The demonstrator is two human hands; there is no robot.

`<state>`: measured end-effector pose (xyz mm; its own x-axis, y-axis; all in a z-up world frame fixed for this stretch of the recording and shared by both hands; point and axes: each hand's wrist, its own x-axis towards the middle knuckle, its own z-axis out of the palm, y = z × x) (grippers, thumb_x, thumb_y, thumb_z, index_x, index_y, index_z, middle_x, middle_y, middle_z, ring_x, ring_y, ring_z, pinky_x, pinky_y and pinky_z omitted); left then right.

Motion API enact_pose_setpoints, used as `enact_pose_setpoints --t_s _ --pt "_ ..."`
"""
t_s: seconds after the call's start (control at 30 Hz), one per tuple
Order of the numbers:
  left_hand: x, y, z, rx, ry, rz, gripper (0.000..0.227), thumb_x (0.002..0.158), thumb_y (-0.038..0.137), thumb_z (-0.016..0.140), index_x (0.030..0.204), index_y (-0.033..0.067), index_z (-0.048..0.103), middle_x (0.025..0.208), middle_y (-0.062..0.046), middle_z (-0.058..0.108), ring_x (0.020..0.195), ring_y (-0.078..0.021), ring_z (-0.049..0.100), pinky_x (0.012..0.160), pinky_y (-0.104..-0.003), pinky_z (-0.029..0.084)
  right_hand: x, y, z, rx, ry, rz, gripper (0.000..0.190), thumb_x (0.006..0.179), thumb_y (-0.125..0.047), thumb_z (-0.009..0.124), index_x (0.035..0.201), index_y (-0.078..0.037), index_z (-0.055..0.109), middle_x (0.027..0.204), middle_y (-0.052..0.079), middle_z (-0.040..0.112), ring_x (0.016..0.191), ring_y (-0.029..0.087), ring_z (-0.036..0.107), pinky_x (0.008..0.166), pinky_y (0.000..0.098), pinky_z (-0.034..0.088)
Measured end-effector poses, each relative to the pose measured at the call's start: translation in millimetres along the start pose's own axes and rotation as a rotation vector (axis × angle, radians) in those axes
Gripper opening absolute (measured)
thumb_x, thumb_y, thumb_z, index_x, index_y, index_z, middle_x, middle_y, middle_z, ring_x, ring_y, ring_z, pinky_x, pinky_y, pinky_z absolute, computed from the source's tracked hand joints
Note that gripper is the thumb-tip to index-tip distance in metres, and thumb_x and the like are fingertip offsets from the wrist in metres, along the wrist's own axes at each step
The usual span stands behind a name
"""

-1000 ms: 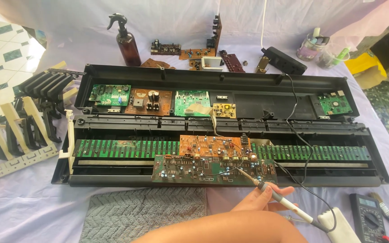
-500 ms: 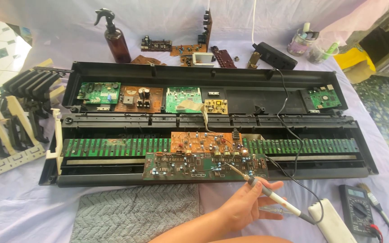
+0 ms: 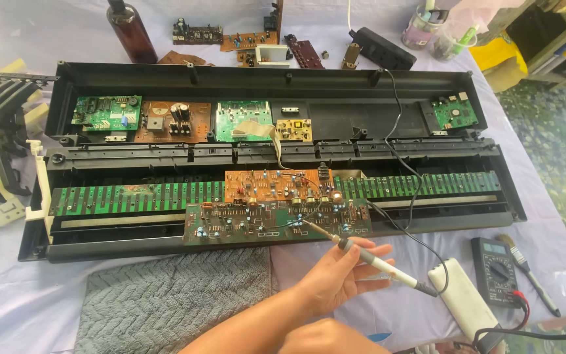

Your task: The person uses a soldering iron to work on a circuit board placed inside a disassembled electronic device. The hands hold the board steady while applying the soldering iron to various components on the board's surface.

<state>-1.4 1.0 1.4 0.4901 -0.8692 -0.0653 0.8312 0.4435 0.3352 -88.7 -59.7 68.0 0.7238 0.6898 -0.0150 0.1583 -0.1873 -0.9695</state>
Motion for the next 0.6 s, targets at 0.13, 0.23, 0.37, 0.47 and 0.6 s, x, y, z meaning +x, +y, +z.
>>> enact_pose_setpoints --t_s 0.13,0.23,0.37,0.47,0.6 --pt "-0.4 -3.1 -10.8 0.042 -0.07 0.042 0.051 0.1 0.033 0.061 0.144 0.0117 0.046 0.158 -0.017 0.048 0.144 -0.0352 0.05 0.116 -0.056 0.045 -47.8 72.5 11.7 0.211 0.494 0.142 0.027 0.09 -0.009 0.059 0.063 -0.008 0.059 0.056 0.004 0.063 0.054 0.017 0.054 0.053 0.0289 0.042" --pt "-4.3 -1.2 -10.2 0.14 -0.127 0.127 0.049 0.104 0.033 0.058 0.147 0.0144 0.046 0.161 -0.015 0.044 0.148 -0.0356 0.045 0.119 -0.048 0.042 -66.0 122.9 27.0 0.42 0.874 0.197 0.025 0.096 -0.025 0.06 0.091 -0.001 0.061 0.057 0.014 0.067 0.048 0.023 0.059 0.048 0.0311 0.048" --pt "-9.9 3.6 -0.3 0.164 -0.168 0.108 0.064 0.1 0.04 0.065 0.156 0.0161 0.044 0.159 -0.022 0.044 0.126 -0.0299 0.053 0.084 -0.036 0.047 -43.9 78.1 5.7 0.762 1.14 -0.164 0.043 0.103 -0.033 0.055 0.133 -0.003 0.05 0.08 0.016 0.06 0.052 0.022 0.056 0.04 0.0285 0.042" --pt "-14.4 6.7 7.1 0.269 -0.101 0.05 0.069 0.101 0.035 0.062 0.162 0.0108 0.04 0.147 -0.026 0.055 0.086 -0.0152 0.062 0.052 -0.019 0.046 -37.5 65.8 -7.5 0.768 1.092 -0.299 0.046 0.108 -0.034 0.054 0.147 -0.011 0.046 0.103 0.012 0.064 0.064 0.021 0.057 0.054 0.0301 0.045" --pt "-17.9 12.0 19.2 0.412 -0.106 0.017 0.06 0.109 0.026 0.039 0.165 0.0239 0.019 0.167 0.0 0.034 0.144 -0.015 0.041 0.119 -0.038 0.036 -28.4 66.9 -19.9 0.755 1.191 -0.42 0.028 0.111 -0.036 0.055 0.124 -0.013 0.062 0.092 0.011 0.065 0.069 0.018 0.056 0.055 0.0307 0.045"
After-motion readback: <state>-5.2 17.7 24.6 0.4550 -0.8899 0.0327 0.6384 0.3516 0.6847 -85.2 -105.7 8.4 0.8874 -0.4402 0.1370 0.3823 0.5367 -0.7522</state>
